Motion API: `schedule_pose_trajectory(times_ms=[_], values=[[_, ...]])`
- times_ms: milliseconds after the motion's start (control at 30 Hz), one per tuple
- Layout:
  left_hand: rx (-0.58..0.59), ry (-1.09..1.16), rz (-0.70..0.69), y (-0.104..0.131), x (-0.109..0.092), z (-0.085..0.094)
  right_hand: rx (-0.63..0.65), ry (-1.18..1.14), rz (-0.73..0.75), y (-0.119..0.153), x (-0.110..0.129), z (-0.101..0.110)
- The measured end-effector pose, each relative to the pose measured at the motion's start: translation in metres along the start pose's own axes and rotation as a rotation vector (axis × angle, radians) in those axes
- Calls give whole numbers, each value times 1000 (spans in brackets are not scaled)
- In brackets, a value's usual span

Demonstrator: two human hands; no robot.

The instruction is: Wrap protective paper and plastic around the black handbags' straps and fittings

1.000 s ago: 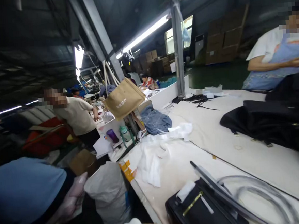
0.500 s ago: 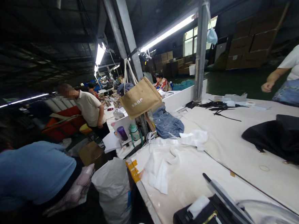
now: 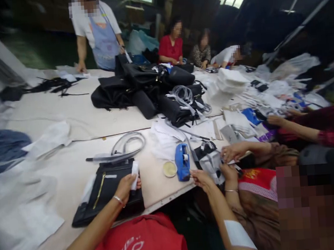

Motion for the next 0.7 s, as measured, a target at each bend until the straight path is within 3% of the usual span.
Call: schedule_pose_trajectory(times_ms=[67,233,533,700], values=[[1,-10,-6,-2,2,6,36,-74,-75,2,-19,4],[-53,-5,-28,-1,1,18,111,-237,-129,-2,-36,-18],[-51,16,-3,-1,4,14,17,-285,-105,2,-61,-19],[-41,37,-12,-1,2,13,0,-181,-32,-7,-60,-18]])
Point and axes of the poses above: each hand's wrist, its own y-axis away from the middle knuckle, its own z-axis out of the back of the hand, x = y × z, the point moved 9 cm from there along -y, towards the middle knuckle, and after that the axes turned 3 degrees about x, right-handed, at the moved point
